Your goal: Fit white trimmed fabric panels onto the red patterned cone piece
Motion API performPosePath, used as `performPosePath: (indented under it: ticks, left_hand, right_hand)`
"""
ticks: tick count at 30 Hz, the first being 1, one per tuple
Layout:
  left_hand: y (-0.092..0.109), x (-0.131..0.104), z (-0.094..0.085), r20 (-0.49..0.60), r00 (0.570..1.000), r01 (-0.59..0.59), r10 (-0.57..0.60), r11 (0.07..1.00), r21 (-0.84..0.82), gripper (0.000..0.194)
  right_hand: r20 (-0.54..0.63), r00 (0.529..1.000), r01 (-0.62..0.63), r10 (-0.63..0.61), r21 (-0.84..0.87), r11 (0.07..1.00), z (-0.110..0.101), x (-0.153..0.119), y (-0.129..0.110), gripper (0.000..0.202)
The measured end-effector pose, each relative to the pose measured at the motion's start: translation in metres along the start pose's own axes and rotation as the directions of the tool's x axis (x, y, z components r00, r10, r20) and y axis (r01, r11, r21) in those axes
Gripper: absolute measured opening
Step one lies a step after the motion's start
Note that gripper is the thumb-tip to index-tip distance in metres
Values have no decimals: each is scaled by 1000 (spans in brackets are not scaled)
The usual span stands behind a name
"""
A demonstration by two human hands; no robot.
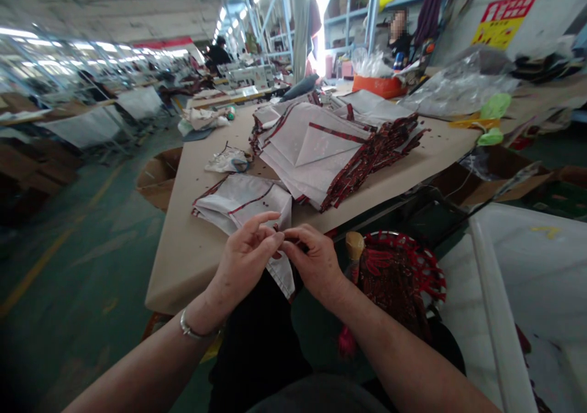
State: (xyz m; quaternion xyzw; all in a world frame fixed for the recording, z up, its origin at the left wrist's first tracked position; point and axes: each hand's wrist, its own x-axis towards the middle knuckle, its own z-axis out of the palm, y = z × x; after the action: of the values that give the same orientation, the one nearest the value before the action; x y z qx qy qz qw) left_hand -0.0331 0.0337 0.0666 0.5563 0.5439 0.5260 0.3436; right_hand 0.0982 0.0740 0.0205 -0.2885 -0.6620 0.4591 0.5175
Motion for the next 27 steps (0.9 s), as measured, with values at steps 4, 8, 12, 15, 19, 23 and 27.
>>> performPosePath:
  ticks: [4,8,12,15,19,23,27]
  left_hand:
    - [-2,3,-7,11,1000,7,-8,999,41,26]
    - [-4,3,-10,46,998,40,-39,999,-19,27]
    - [-8,5,-11,93,995,37,-30,996,-81,31]
    - [-11,6,-11,112,993,40,-30,996,-84,31]
    - [-13,7,-10,117,993,42,-33,996,-77,29]
    - [-15,7,-8,83,996,27,-20,996,-89,27]
    - [-16,7,-8,67,998,22,-14,991,-129,25]
  right_hand:
    - [57,998,3,-2,-17,1000,2,-2,0,15]
    - [33,995,-98,96,95,991,3,-4,2,18]
    - [16,988,-154,154,167,974,1,-5,5,20]
    - [3,985,-168,170,188,968,2,-4,7,18]
    - [-11,985,-168,173,187,968,4,-4,6,16]
    - [8,988,-151,152,188,971,6,-4,5,18]
    - [8,989,-149,149,146,978,4,-3,5,18]
